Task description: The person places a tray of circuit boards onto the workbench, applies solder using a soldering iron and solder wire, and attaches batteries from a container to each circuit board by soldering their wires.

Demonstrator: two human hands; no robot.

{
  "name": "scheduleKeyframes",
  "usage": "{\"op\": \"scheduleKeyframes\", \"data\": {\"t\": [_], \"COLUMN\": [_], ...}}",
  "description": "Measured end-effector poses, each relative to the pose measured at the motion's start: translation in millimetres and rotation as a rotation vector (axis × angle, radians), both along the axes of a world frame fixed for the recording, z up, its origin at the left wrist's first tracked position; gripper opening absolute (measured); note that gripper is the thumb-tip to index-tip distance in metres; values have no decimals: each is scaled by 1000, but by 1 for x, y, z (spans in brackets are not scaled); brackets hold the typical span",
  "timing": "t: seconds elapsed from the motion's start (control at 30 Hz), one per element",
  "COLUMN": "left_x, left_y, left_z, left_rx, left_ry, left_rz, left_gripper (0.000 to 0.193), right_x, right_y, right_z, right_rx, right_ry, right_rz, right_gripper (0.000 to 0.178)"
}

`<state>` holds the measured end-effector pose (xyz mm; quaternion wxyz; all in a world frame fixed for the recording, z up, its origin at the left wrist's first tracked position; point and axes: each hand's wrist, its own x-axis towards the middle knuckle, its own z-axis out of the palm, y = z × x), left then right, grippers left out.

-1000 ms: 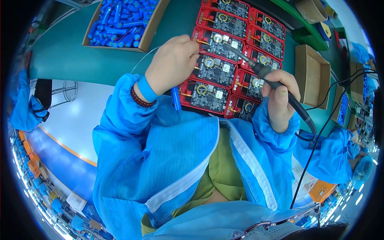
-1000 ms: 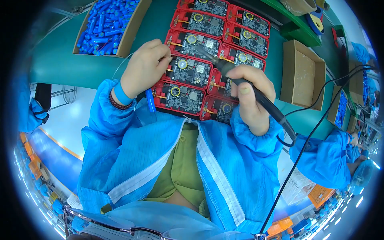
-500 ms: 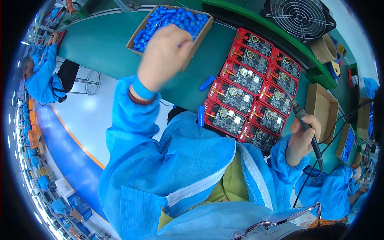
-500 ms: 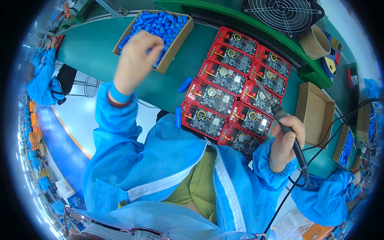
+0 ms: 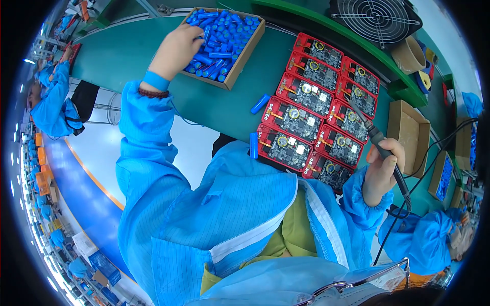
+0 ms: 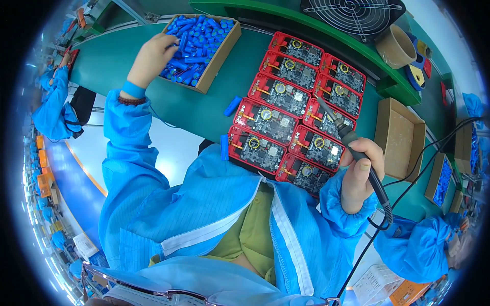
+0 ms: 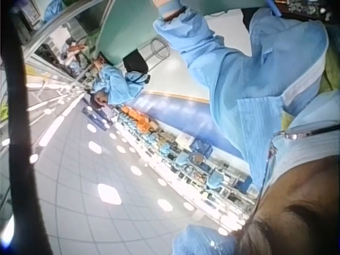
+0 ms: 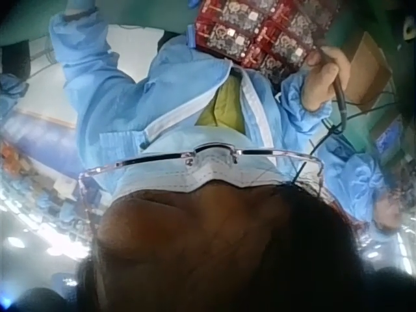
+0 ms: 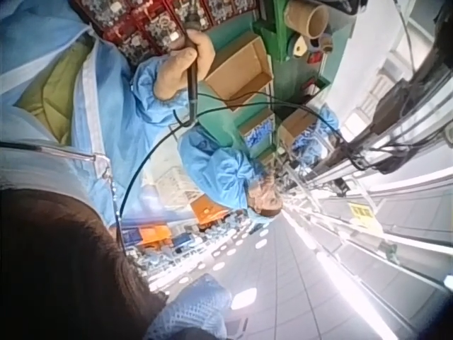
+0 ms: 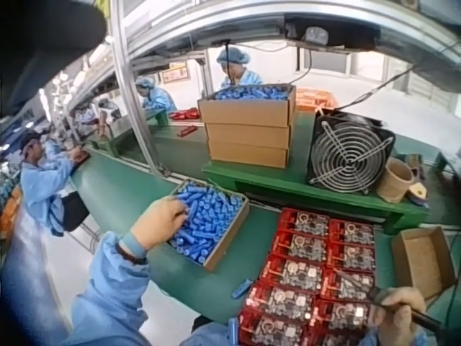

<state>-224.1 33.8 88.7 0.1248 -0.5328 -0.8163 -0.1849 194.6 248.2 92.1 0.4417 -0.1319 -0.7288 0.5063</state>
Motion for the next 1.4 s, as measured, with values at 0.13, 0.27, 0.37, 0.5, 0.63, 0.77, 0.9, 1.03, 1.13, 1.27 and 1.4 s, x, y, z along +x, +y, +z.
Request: {"op": "scheduleKeyframes", "data": {"t": [0.13,0.27,0.37,0.5,0.63,0.77,0.9,1.03,1.13,1.27,1.4], "left_x": [43,109,150,188,206,216,218,218,216,216,223], "left_y": [-6,16,37,60,73,80,79,77,77,77,81], "left_z": [35,35,24,18,6,-7,9,2,0,-7,-6], "left_rx": [284,378,278,176,123,129,2,95,24,-89,62], "left_ry": [-454,-1197,-1352,-1424,-1328,-1329,-1716,-1885,-1884,-2009,-1725], "left_rz": [51,-160,-278,-328,-476,-515,-404,-495,-553,-571,-569], "left_gripper": [12,7,3,3,7,8,9,10,12,12,10], "right_x": [-1,-8,-23,-52,-59,-59,-52,-45,-43,-39,-35], "right_y": [-4,-7,-24,-27,-27,-25,-23,-27,-25,-15,-24], "right_z": [3,-1,14,15,2,1,-3,-2,-4,4,3], "right_rx": [-7,-72,-148,45,66,92,-8,-307,-118,217,-205], "right_ry": [-5,-25,-192,-253,-184,-161,-119,-48,-64,-141,-69], "right_rz": [-6,18,110,208,164,133,139,222,223,326,154], "right_gripper": [41,29,28,42,41,37,35,30,29,31,32]}}
